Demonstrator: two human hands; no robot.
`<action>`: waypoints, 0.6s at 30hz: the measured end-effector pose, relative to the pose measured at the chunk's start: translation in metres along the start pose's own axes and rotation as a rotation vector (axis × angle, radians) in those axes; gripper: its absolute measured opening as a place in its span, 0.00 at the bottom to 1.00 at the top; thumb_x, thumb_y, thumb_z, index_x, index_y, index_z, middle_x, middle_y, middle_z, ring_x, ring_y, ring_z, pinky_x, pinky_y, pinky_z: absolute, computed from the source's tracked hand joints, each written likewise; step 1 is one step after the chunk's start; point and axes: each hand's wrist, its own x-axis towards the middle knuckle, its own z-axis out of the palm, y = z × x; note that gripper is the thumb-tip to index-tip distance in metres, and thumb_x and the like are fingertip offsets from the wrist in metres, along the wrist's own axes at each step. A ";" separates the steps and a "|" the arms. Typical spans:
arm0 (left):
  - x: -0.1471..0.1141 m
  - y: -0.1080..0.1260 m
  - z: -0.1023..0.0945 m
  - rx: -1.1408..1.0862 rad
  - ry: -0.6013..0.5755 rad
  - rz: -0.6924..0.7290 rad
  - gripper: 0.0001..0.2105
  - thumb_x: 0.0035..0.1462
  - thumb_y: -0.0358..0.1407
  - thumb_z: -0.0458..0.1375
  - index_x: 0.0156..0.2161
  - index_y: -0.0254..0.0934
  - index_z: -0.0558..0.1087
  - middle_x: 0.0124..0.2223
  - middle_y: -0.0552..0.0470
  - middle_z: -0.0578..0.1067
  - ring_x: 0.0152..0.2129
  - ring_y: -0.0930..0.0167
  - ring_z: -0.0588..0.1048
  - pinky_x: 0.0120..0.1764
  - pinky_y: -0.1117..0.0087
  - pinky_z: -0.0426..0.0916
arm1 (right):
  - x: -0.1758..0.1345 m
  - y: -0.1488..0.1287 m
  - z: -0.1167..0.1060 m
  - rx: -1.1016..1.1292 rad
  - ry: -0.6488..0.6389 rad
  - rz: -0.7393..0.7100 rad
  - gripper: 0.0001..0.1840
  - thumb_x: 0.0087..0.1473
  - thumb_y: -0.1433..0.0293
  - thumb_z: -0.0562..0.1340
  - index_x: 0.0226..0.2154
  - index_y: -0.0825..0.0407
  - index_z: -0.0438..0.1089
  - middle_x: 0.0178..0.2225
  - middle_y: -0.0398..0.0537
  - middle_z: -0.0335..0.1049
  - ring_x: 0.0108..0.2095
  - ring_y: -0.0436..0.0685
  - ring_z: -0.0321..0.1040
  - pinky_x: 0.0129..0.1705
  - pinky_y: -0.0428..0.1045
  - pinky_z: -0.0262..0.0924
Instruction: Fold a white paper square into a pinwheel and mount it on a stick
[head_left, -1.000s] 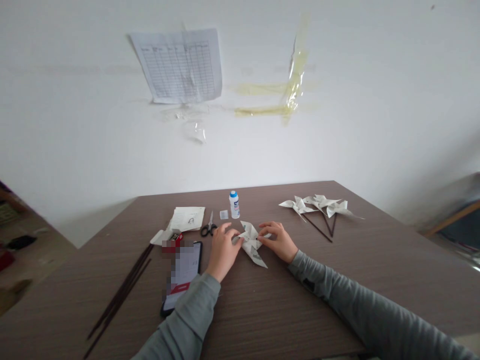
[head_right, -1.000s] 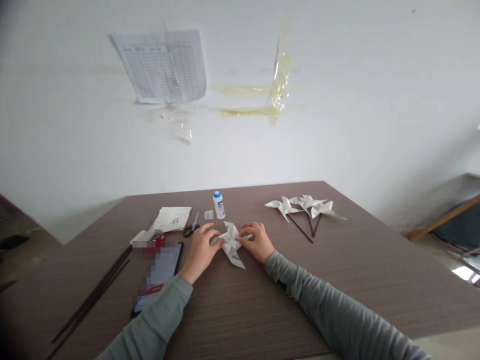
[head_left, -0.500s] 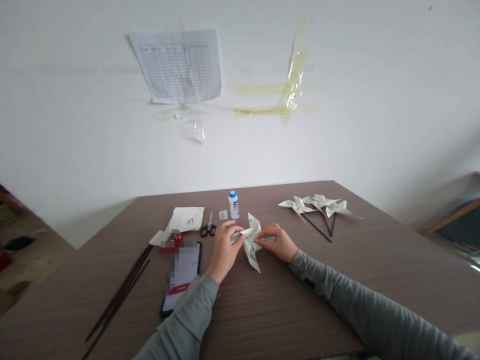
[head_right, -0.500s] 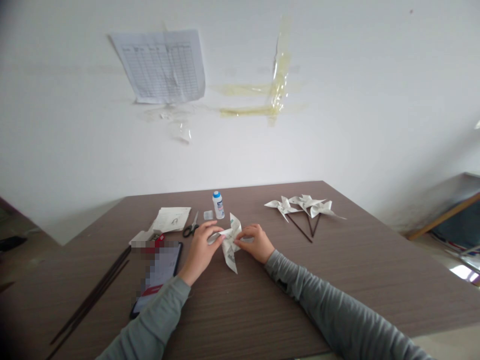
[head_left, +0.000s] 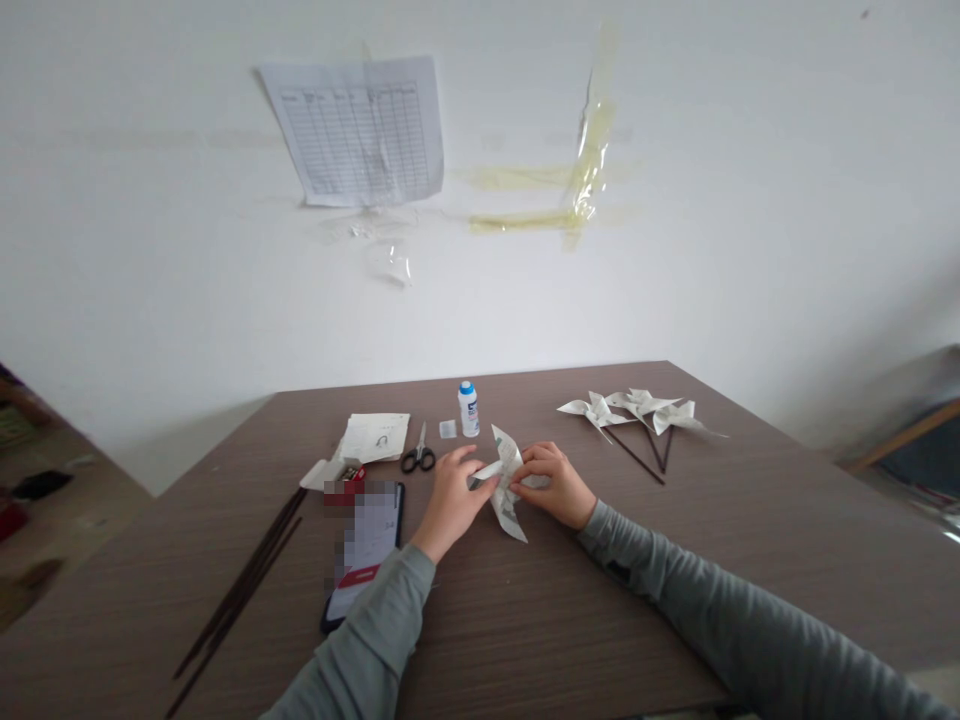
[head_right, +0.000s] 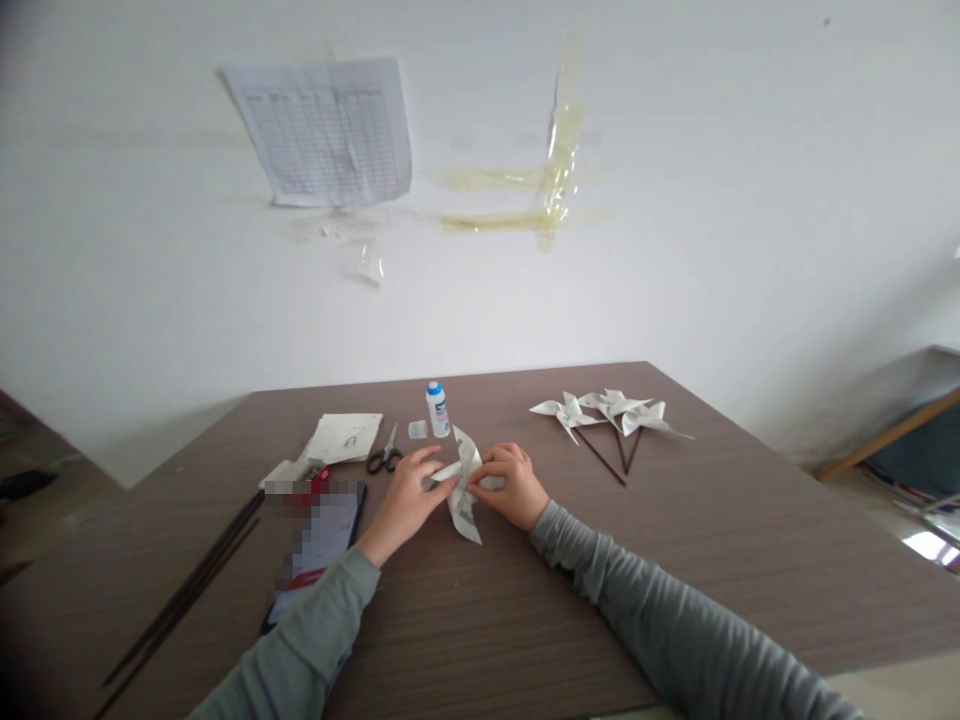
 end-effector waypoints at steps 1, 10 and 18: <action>0.001 0.000 0.000 -0.009 -0.008 0.003 0.01 0.68 0.37 0.81 0.43 0.45 0.95 0.70 0.38 0.91 0.72 0.46 0.87 0.80 0.39 0.79 | 0.000 0.001 0.000 -0.012 0.003 0.000 0.07 0.62 0.66 0.89 0.38 0.38 0.96 0.46 0.54 0.91 0.58 0.75 0.84 0.69 0.71 0.77; -0.002 0.003 0.000 -0.033 -0.019 0.010 0.02 0.66 0.38 0.81 0.42 0.45 0.95 0.69 0.39 0.92 0.71 0.48 0.88 0.79 0.42 0.80 | -0.002 0.000 0.000 -0.054 0.000 0.008 0.04 0.64 0.65 0.87 0.38 0.39 0.96 0.47 0.53 0.91 0.56 0.72 0.83 0.71 0.71 0.74; -0.002 0.002 0.005 -0.051 -0.043 0.027 0.06 0.62 0.31 0.81 0.41 0.46 0.95 0.68 0.38 0.92 0.69 0.45 0.88 0.77 0.37 0.82 | -0.002 -0.006 -0.001 -0.052 -0.002 0.040 0.05 0.63 0.63 0.88 0.36 0.39 0.96 0.49 0.54 0.91 0.58 0.73 0.83 0.75 0.74 0.73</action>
